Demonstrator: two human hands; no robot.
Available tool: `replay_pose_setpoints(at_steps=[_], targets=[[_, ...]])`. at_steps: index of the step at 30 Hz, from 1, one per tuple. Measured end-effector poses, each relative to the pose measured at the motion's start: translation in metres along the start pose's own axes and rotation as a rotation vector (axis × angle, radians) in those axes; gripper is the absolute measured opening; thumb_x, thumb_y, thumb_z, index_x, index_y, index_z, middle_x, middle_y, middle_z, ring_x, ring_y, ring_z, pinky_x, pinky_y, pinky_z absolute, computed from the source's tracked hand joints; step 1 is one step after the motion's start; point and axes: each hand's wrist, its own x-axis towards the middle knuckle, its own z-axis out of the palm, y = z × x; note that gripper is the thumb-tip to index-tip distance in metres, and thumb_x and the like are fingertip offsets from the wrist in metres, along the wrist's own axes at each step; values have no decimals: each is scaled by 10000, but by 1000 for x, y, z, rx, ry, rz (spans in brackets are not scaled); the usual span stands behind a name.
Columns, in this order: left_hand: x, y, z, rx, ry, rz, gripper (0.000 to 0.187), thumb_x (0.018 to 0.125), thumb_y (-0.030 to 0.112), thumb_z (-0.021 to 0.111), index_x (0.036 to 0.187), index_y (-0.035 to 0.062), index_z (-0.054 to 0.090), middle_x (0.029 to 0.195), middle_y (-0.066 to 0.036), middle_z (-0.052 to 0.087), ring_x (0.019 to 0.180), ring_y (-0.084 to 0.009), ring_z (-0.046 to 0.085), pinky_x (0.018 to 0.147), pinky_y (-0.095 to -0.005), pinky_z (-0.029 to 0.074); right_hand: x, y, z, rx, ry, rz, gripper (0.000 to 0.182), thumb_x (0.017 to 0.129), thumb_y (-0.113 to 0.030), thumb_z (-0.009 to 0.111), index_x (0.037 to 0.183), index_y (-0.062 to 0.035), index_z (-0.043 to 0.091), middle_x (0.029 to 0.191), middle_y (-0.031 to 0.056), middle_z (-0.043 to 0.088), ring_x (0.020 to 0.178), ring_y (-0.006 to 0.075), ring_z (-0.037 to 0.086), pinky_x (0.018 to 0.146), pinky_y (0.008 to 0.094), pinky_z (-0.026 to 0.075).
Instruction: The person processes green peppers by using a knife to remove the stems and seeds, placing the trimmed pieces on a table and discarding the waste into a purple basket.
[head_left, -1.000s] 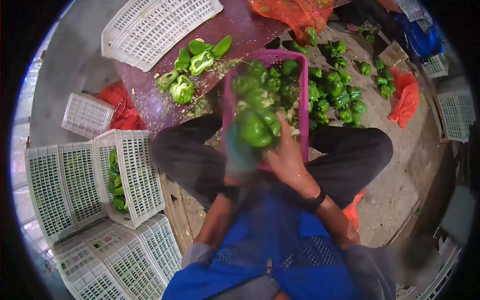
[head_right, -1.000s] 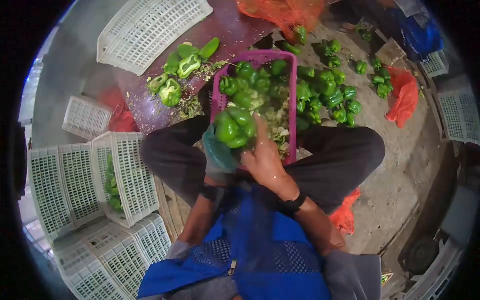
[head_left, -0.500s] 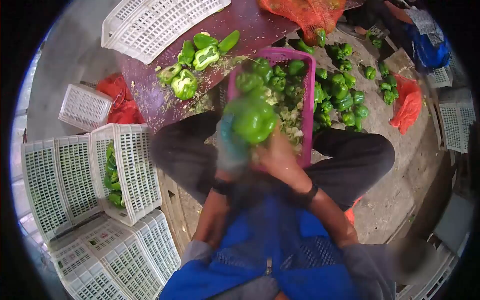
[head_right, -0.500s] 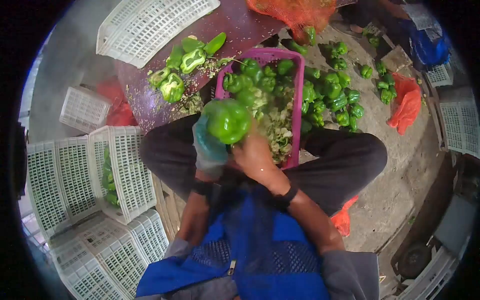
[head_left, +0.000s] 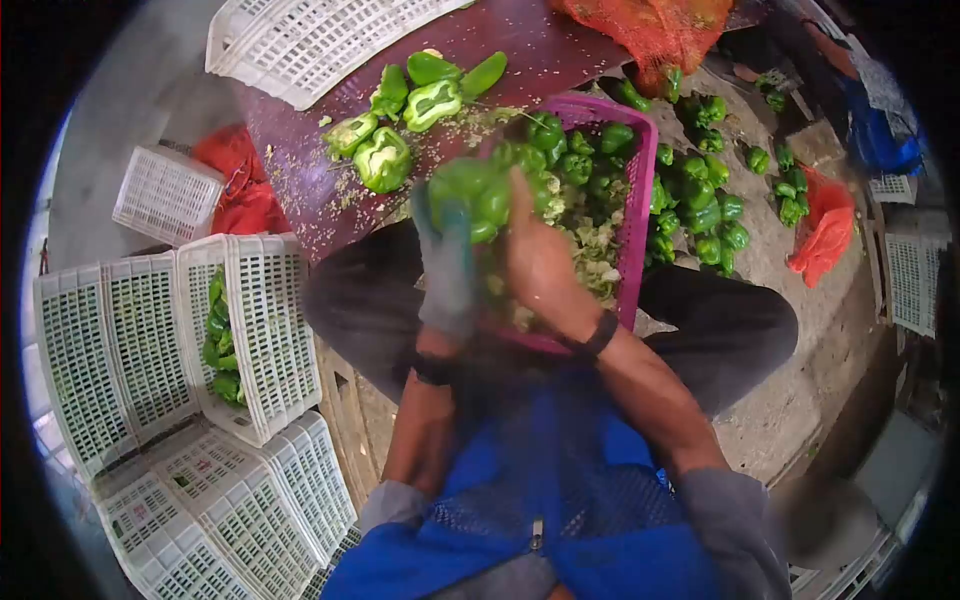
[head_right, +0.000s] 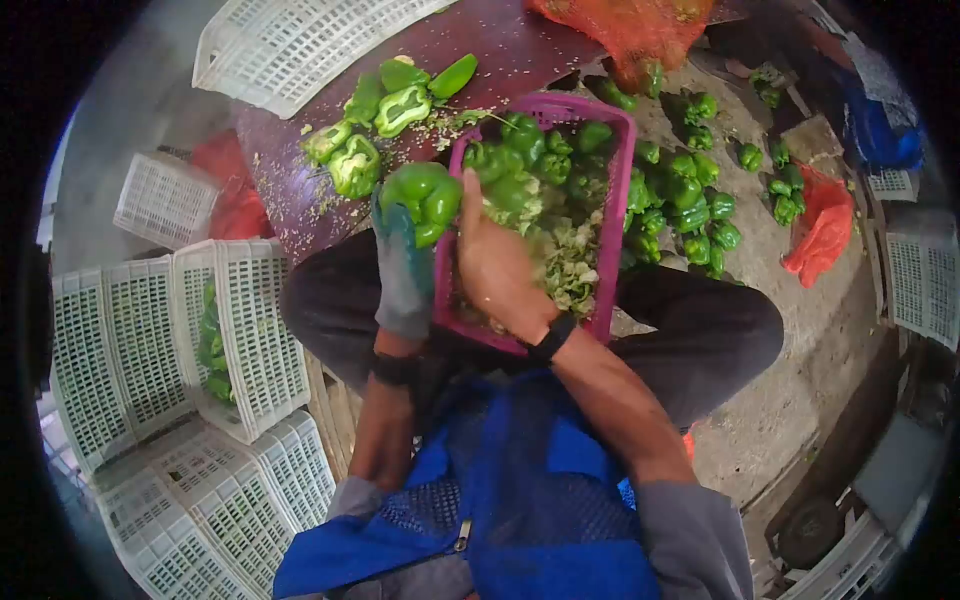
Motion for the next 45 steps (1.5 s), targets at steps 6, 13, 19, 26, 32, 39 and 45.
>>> replay_pose_setpoints(at_steps=[6, 13, 19, 26, 32, 39, 45], targets=[[37, 5, -32, 291, -31, 85, 742, 1080, 237, 711, 1668, -24, 341, 1491, -126, 595, 1311, -212, 616, 1102, -356, 534, 39, -6, 19, 270, -91, 76, 921, 902, -14, 640, 1658, 139, 138, 861, 337, 706, 750, 526, 692, 671, 600, 541], [61, -2, -58, -63, -39, -139, 654, 1066, 318, 727, 1588, 28, 461, 1445, -127, 633, 1291, -248, 653, 1061, -399, 577, 109, 64, 56, 476, -248, -16, 479, 894, -121, 681, 1315, 88, 584, 837, 233, 731, 623, 382, 672, 544, 485, 511], [80, -13, -80, -347, -92, -185, 740, 1041, 626, 601, 1564, 107, 529, 1518, -151, 627, 1362, -389, 627, 1161, -627, 480, 156, 34, -17, 921, -575, 467, 331, 919, -268, 805, 953, 33, 673, 712, 82, 668, 457, 131, 514, 382, 343, 340], [80, -3, -72, -415, -63, -260, 772, 1046, 649, 523, 1523, 45, 576, 1386, -198, 697, 1191, -409, 703, 1011, -566, 582, 184, 6, 24, 1107, -84, 660, 307, 934, -267, 859, 956, -9, 696, 647, 37, 583, 428, 151, 490, 390, 351, 362], [67, -7, -82, -574, -33, -303, 806, 1062, 673, 459, 1529, 25, 572, 1401, -207, 689, 1162, -371, 720, 987, -552, 591, 160, 12, 24, 646, 82, 194, 371, 842, -191, 884, 1108, 29, 747, 902, 168, 773, 838, 271, 754, 805, 405, 595], [56, -6, -71, -552, -171, -430, 663, 1064, 534, 540, 1527, 60, 562, 1426, -139, 675, 1271, -265, 665, 1098, -491, 534, 100, -9, -8, 263, -215, -325, 224, 870, -207, 840, 966, -24, 751, 968, 201, 754, 928, 417, 744, 804, 507, 583], [29, -28, -76, -168, -234, -213, 578, 1041, 416, 670, 1487, 59, 584, 1419, -120, 675, 1271, -258, 666, 1107, -435, 533, 64, -6, -16, 233, -164, -282, 172, 910, -203, 778, 965, -44, 743, 964, 204, 733, 922, 458, 705, 795, 564, 556]])
